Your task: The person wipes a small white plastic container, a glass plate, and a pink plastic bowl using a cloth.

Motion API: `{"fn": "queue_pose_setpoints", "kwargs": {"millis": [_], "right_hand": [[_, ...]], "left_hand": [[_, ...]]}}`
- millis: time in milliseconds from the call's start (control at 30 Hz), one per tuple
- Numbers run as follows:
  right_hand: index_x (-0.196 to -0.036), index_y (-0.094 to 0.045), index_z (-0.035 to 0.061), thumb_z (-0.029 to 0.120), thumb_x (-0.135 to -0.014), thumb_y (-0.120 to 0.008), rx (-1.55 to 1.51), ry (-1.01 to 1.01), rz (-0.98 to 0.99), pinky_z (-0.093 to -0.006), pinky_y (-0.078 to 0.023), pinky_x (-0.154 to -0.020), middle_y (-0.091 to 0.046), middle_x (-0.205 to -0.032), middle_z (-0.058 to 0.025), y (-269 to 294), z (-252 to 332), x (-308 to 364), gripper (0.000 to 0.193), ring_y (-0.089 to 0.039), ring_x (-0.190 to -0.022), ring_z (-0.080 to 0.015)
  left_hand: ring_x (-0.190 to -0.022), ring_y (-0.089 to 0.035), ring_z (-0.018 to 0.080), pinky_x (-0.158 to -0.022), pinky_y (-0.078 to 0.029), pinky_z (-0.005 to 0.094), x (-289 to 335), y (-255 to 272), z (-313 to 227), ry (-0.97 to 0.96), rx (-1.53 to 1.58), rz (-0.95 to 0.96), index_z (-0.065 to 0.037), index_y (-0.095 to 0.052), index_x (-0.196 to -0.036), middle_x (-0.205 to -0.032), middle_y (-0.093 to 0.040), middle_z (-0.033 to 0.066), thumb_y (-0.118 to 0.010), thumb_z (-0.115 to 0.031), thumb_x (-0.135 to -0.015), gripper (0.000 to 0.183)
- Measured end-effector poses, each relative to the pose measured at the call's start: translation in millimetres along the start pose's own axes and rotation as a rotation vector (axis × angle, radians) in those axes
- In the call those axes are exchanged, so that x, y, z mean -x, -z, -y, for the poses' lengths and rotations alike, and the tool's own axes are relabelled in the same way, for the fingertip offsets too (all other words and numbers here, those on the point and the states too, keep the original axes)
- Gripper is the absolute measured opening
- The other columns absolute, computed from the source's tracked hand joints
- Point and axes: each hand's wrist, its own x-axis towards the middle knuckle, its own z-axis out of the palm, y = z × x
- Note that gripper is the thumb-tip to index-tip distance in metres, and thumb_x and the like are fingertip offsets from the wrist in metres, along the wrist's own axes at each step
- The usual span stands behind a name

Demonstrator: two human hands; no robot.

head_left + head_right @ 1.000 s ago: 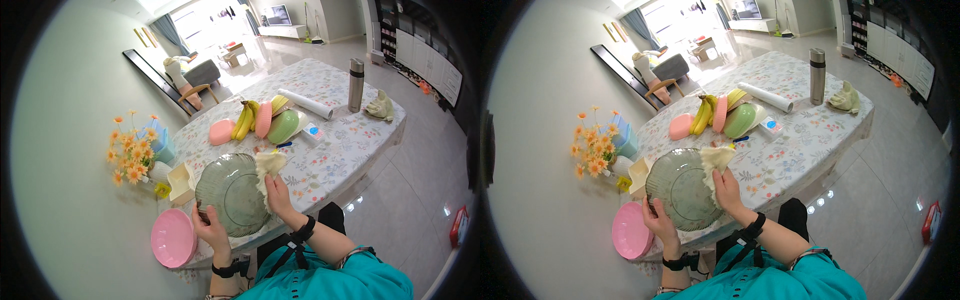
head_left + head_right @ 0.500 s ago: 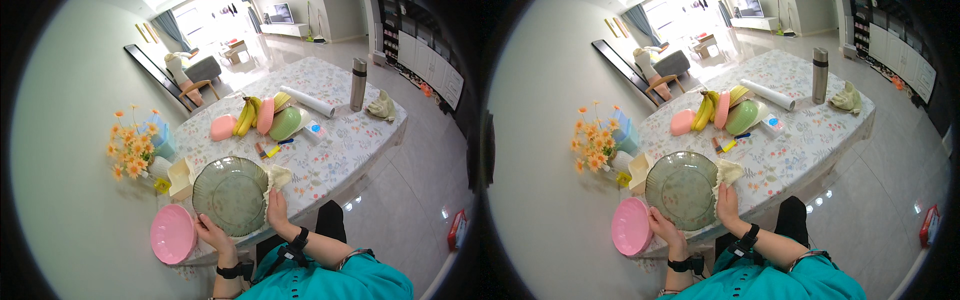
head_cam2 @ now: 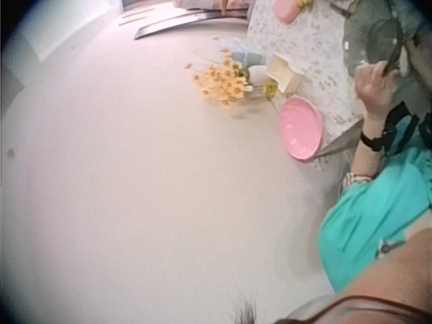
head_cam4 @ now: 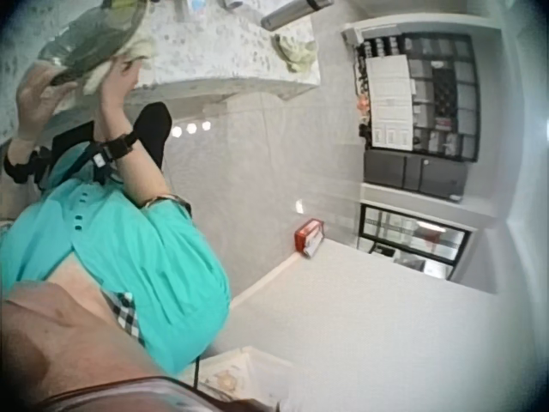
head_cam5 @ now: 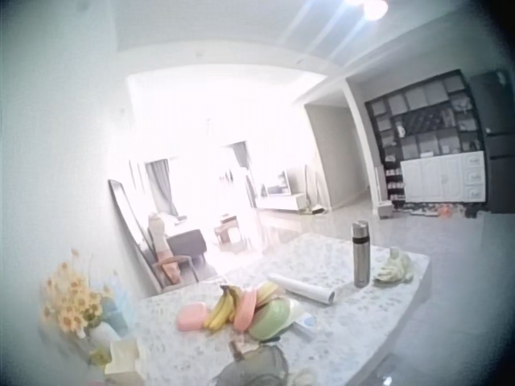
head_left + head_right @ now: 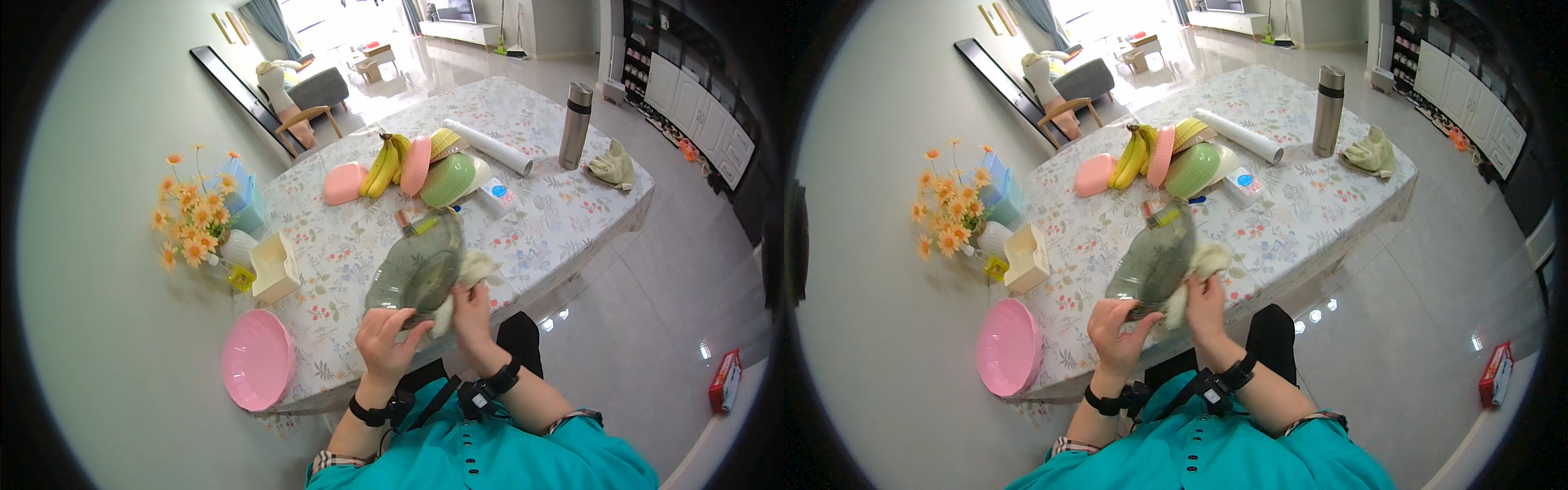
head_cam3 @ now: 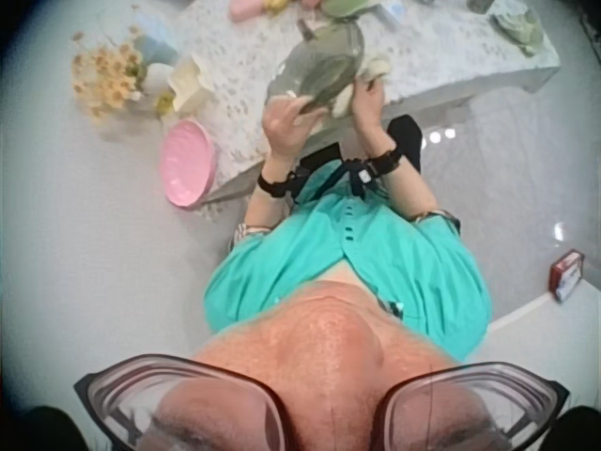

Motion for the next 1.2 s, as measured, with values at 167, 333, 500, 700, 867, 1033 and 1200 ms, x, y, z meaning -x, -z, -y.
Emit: {"fn": "queue_pose_setpoints", "kwargs": {"millis": [167, 333, 500, 700, 867, 1033, 1200], "right_hand": [[-0.132, -0.051, 0.0006, 0.009, -0.099, -0.053, -0.008, 0.128, -0.245, -0.0291, -0.045, -0.092, -0.061, -0.119, -0.0064, 43.3, 49.4, -27.4, 0.033, -0.057, -0.107, -0.0147], [-0.13, -0.053, 0.0004, 0.009, -0.1, -0.054, -0.017, 0.287, -0.2, -0.0242, -0.045, -0.089, -0.062, -0.116, -0.0036, 44.5, 88.9, -25.6, 0.031, -0.057, -0.102, -0.0099], [-0.127, -0.056, -0.0005, 0.01, -0.099, -0.058, 0.198, 0.274, 0.028, -0.0225, -0.047, -0.079, -0.065, -0.107, -0.0017, 38.3, 87.2, -23.5, 0.03, -0.056, -0.095, -0.0062], [-0.131, -0.052, -0.0029, 0.011, -0.088, -0.065, 0.849, 0.599, 0.33, -0.0411, -0.045, -0.1, -0.048, -0.136, -0.0261, 10.9, 72.4, -29.9, 0.046, -0.052, -0.121, -0.0374], [-0.128, -0.058, 0.0062, 0.014, -0.083, -0.068, 1.545, 0.624, 0.611, -0.0453, -0.042, -0.103, -0.053, -0.133, -0.0226, 3.8, 60.3, -30.0, 0.046, -0.05, -0.121, -0.044], [-0.126, -0.062, 0.0069, 0.023, -0.088, -0.065, 1.517, 0.466, 0.753, -0.0442, -0.041, -0.104, -0.053, -0.137, -0.0202, -4.8, 52.8, -37.2, 0.041, -0.051, -0.119, -0.0423], [-0.114, -0.063, -0.0021, 0.029, -0.097, -0.055, 0.843, 0.585, 0.927, -0.0428, -0.046, -0.097, -0.061, -0.125, -0.0211, -32.2, 42.7, -9.7, 0.036, -0.057, -0.112, -0.0369]], "left_hand": [[-0.083, -0.058, 0.0227, -0.08, -0.044, 0.0401, 5.7, -8.9, -3.3, -0.143, -0.035, 0.219, -0.011, -0.07, -0.081, -0.077, -0.062, 0.0003, -0.085, -0.011, -0.061, 0.025], [-0.105, -0.06, 0.0252, -0.109, -0.033, 0.0552, 32.5, -8.2, 14.8, -0.049, -0.107, 0.332, -0.017, -0.074, -0.086, -0.088, -0.064, -0.0025, -0.081, -0.005, -0.062, 0.028], [-0.126, -0.05, 0.0357, -0.108, -0.036, 0.0557, 30.7, 15.3, 5.3, 0.097, -0.097, 0.378, -0.012, -0.067, -0.118, -0.118, -0.06, 0.0072, -0.086, -0.022, -0.069, 0.054], [-0.112, -0.059, 0.0263, -0.081, -0.053, 0.0326, 40.9, 3.5, 25.2, 0.928, 0.304, -0.094, 0.006, -0.047, -0.134, -0.122, -0.056, 0.0204, -0.077, -0.026, -0.085, 0.066], [-0.092, -0.066, 0.0198, -0.073, -0.054, 0.0276, 33.0, 5.8, 40.9, 1.107, 0.401, 0.303, 0.005, -0.044, -0.137, -0.115, -0.061, 0.0183, -0.067, -0.019, -0.09, 0.057], [-0.1, -0.065, 0.0216, -0.085, -0.053, 0.0316, 40.0, -5.2, 40.1, 0.949, 0.346, 0.219, 0.002, -0.037, -0.145, -0.126, -0.059, 0.0195, -0.057, -0.014, -0.094, 0.057], [-0.121, -0.051, 0.0197, -0.1, -0.045, 0.0318, 45.0, -35.8, 27.6, 0.989, 0.887, -0.177, -0.006, -0.025, -0.15, -0.14, -0.047, 0.0119, -0.041, -0.026, -0.107, 0.05]]}}
